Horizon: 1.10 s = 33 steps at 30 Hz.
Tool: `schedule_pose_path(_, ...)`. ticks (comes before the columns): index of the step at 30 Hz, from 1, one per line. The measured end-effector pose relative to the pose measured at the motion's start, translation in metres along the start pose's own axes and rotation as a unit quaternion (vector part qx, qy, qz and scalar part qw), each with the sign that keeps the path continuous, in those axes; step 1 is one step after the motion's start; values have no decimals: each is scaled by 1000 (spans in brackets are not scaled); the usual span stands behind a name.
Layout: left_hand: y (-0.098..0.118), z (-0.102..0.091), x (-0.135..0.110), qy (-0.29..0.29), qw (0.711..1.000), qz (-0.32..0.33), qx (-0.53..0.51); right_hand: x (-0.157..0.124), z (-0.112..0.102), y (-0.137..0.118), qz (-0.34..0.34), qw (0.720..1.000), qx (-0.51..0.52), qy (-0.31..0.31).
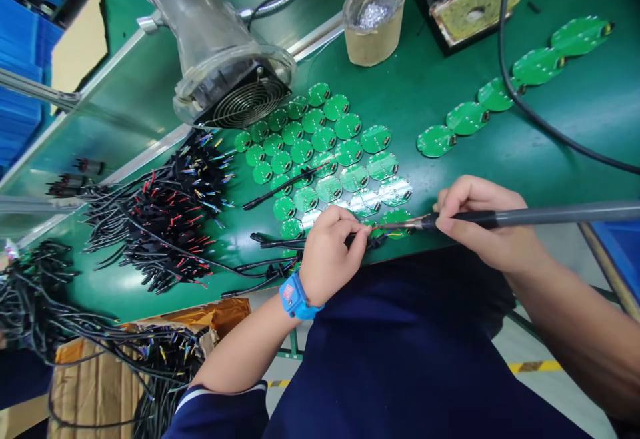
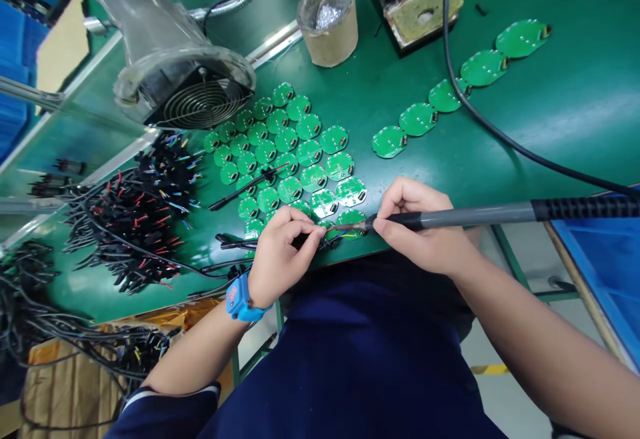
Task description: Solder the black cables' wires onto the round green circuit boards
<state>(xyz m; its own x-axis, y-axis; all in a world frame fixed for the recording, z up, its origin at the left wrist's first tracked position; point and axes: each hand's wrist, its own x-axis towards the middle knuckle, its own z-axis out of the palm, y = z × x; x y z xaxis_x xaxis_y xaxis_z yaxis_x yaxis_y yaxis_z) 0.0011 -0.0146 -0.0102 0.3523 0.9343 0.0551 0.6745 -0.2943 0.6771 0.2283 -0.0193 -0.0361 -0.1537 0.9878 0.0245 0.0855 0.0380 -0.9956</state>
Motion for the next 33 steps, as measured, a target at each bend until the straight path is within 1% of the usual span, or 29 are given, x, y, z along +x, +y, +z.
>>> schedule_pose_path(5,0,1,1,4,1000,2,3,0,1,-1,3,1000,-3,8)
schedule_pose_path(9,0,0,1,-1,1000,0,5,0,1,0,7,1000,-5,-5)
schedule_pose_path(11,0,0,1,-4,1000,-2,6,0,1,1,4,1000,17,0)
schedule_pose_path(14,0,-1,1,-9,1000,-5,6,0,1,3,-3,996,85,28)
schedule_pose_path(16,1,-1,1,-10,1000,-5,6,1,2,4,-5,995,97,35)
schedule_pose_path(20,1,0,2,-8,1000,-5,2,1,2,3,-3,998,59,25)
schedule_pose_path(25,-1,-2,2,-21,1000,-4,-3,3,3,0,-7,999,-3,33)
schedule_pose_path(33,1,-4,4,-35,999,-14,-5,5,3,-3,-4,1000,-22,8)
